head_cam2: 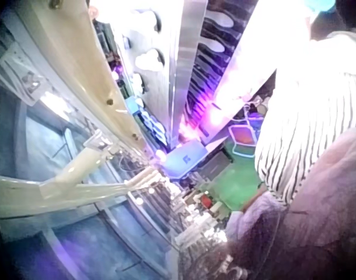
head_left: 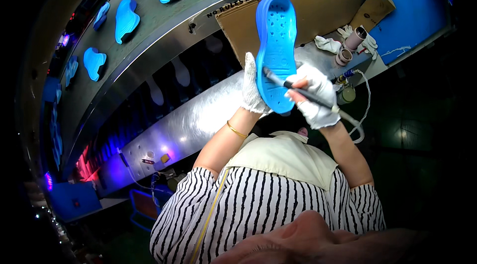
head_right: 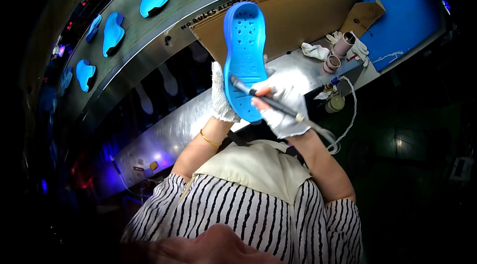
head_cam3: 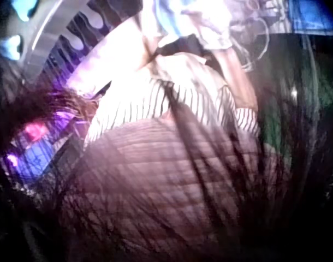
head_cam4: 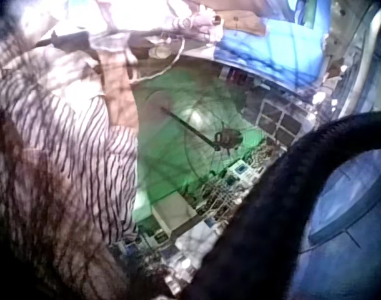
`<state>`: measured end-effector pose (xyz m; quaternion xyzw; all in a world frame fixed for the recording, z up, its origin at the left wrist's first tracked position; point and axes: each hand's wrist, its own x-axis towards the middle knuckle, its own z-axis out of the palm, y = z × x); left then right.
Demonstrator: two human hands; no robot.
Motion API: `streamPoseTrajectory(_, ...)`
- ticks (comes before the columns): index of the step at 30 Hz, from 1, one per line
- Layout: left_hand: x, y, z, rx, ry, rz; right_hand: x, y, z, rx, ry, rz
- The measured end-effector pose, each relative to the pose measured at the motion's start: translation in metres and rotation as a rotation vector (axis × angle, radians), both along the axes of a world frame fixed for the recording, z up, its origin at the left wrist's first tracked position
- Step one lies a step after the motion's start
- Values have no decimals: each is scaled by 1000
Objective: The person uses a handheld dispenser to apply a liquid adhesive to blue insoles, then places each insole onto a moving conveyor belt above the workstation.
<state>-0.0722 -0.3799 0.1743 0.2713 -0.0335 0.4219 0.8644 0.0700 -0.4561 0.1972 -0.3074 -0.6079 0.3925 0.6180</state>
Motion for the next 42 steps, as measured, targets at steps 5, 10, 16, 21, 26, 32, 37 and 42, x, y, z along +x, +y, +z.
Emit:
streamPoseTrajectory(5,-4,3,10,-22,48,133,3,-8,9,-138,-36,10)
streamPoseTrajectory(10,0,6,19,26,0,159,-8,-10,-1,185,-132,-88)
streamPoseTrajectory(16,-6,5,27,60,-70,132,8,-6,-1,-88,-3,-10)
streamPoseTrajectory(21,-8,11,34,100,-31,103,5,-10,1,-35,-111,110)
streamPoseTrajectory(26,-9,9,41,85,14,98,16,-4,3,-187,-22,119)
streamPoseTrajectory(32,-17,14,47,121,41,65,17,-16,-14,-241,-57,346)
streamPoseTrajectory(37,-22,19,47,132,62,8,20,-16,16,-191,-32,230)
streamPoseTrajectory(42,-18,20,57,106,237,7,11,8,19,339,-425,-34)
